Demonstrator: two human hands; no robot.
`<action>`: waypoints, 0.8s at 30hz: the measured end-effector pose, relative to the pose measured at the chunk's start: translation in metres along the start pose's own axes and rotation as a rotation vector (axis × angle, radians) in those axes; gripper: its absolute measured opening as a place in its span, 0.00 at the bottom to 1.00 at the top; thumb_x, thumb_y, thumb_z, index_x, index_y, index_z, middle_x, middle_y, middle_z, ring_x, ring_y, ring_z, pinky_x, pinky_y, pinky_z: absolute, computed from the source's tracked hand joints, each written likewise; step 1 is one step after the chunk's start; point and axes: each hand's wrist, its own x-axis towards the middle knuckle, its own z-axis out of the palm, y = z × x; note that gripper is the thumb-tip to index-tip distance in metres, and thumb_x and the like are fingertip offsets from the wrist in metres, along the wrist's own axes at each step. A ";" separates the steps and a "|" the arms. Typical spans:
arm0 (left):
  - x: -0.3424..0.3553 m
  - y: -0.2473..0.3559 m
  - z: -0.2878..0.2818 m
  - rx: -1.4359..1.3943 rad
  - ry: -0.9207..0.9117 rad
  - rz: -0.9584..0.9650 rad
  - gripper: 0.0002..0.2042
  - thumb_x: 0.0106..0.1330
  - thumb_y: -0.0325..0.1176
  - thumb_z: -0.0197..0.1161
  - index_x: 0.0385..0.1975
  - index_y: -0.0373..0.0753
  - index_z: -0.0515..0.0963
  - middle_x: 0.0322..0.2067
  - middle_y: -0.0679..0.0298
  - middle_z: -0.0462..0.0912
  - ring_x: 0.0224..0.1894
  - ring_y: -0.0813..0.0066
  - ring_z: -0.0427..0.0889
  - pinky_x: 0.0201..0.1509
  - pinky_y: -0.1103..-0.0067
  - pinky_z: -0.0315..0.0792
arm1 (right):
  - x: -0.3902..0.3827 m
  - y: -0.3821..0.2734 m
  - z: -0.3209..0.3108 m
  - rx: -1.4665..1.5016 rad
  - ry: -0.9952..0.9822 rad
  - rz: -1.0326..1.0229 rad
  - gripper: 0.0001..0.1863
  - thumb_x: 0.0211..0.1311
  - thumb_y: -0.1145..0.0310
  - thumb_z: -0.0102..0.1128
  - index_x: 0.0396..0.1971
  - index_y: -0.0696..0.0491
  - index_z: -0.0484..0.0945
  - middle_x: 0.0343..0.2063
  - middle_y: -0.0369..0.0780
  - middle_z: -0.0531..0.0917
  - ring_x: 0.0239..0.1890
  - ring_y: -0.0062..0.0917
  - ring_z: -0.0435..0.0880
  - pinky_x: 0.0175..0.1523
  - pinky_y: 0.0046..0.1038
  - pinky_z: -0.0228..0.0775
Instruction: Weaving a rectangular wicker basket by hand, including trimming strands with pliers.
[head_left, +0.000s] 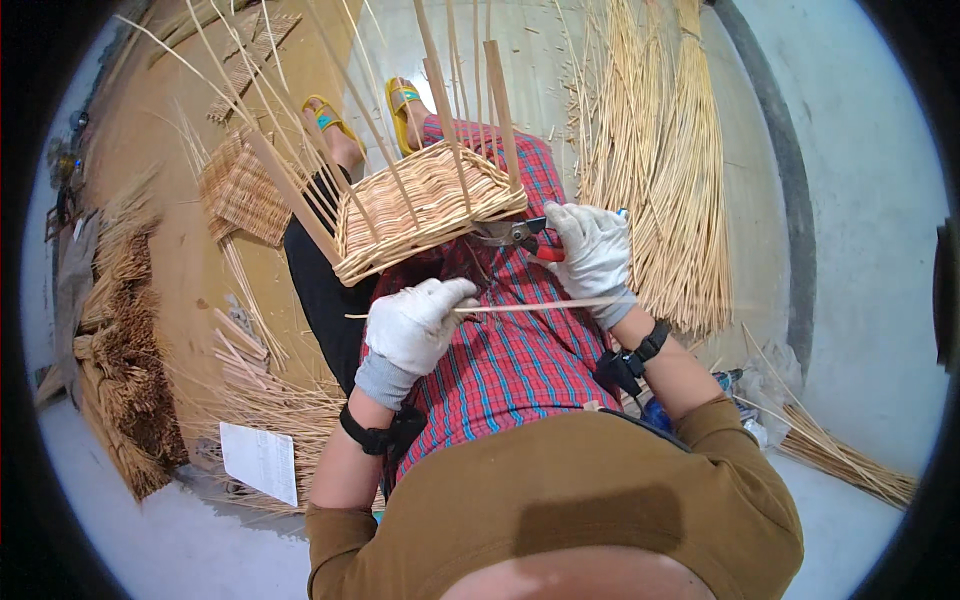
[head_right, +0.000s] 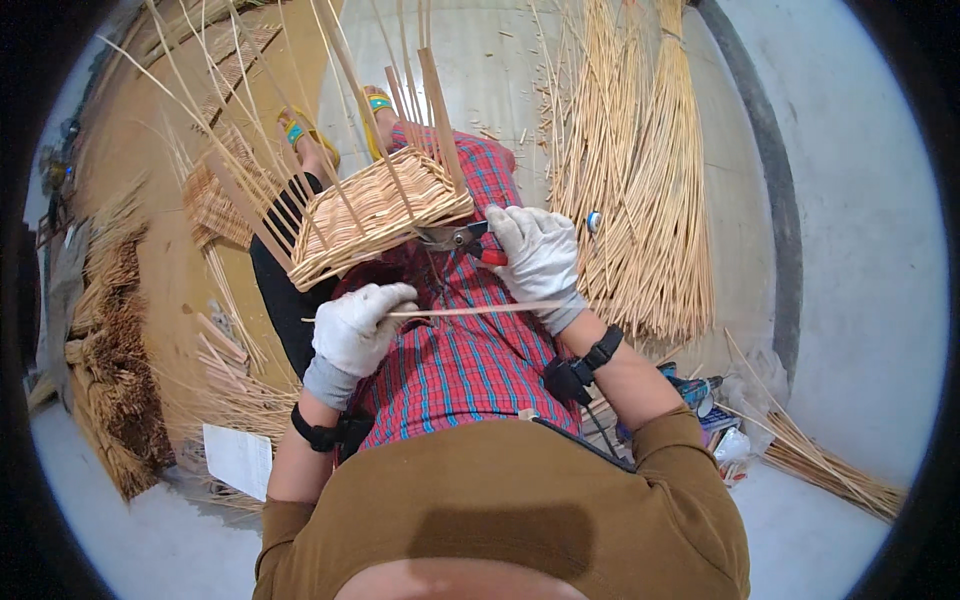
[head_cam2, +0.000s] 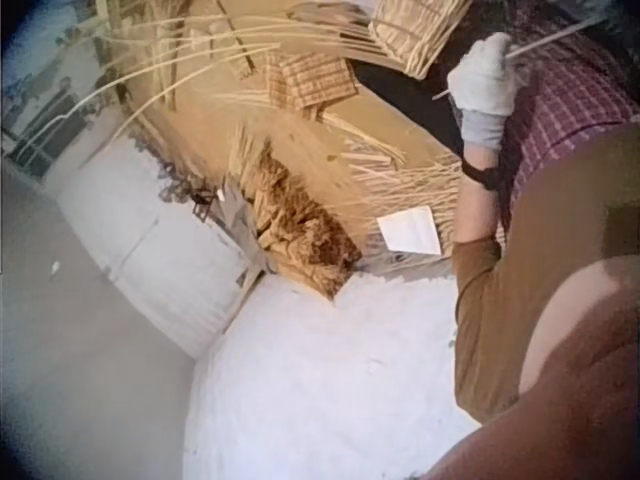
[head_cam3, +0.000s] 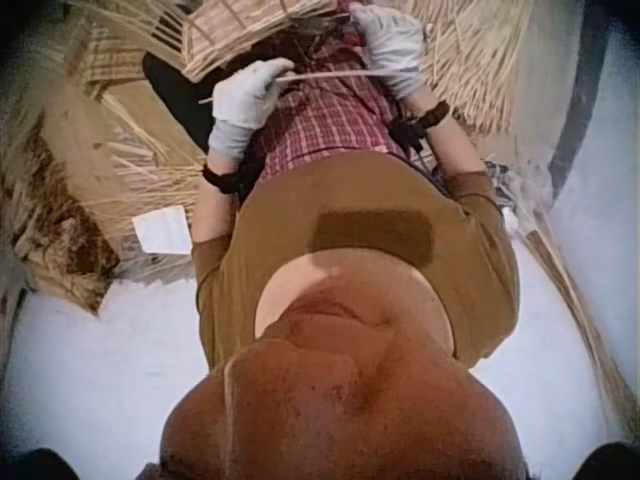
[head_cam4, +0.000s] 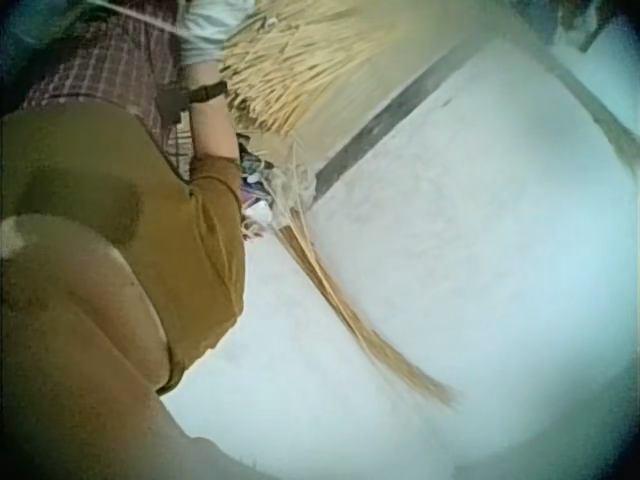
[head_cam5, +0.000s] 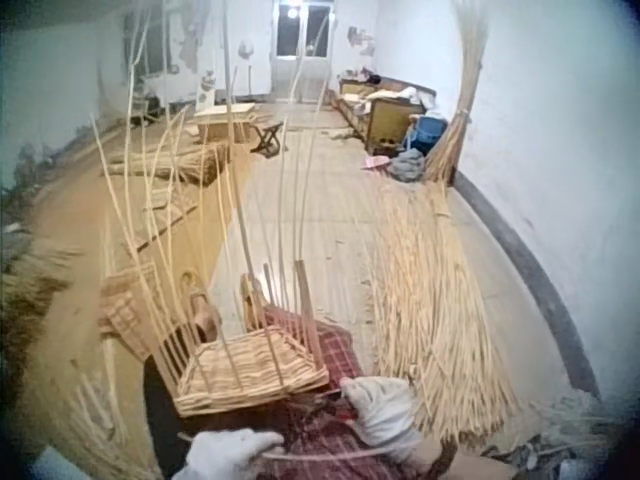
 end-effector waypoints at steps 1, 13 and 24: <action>-0.002 -0.004 0.001 -0.028 0.028 -0.088 0.16 0.59 0.29 0.71 0.48 0.44 0.82 0.35 0.58 0.86 0.37 0.60 0.87 0.39 0.73 0.80 | 0.004 0.005 -0.003 -0.004 -0.006 -0.036 0.41 0.40 0.56 0.75 0.60 0.49 0.72 0.47 0.38 0.80 0.50 0.34 0.79 0.52 0.41 0.68; 0.032 -0.073 -0.014 -0.377 0.616 -0.476 0.13 0.72 0.31 0.62 0.52 0.34 0.82 0.44 0.59 0.88 0.46 0.79 0.83 0.52 0.79 0.76 | 0.158 0.025 -0.045 -0.307 0.024 -0.788 0.22 0.57 0.63 0.58 0.53 0.44 0.76 0.39 0.29 0.81 0.43 0.21 0.81 0.47 0.28 0.72; 0.037 -0.083 -0.014 -0.313 0.631 -0.545 0.12 0.73 0.32 0.62 0.51 0.33 0.82 0.42 0.64 0.88 0.42 0.84 0.82 0.50 0.82 0.76 | 0.230 0.000 -0.048 -0.485 -0.016 -1.084 0.22 0.57 0.61 0.60 0.54 0.39 0.75 0.36 0.25 0.79 0.40 0.19 0.80 0.46 0.24 0.72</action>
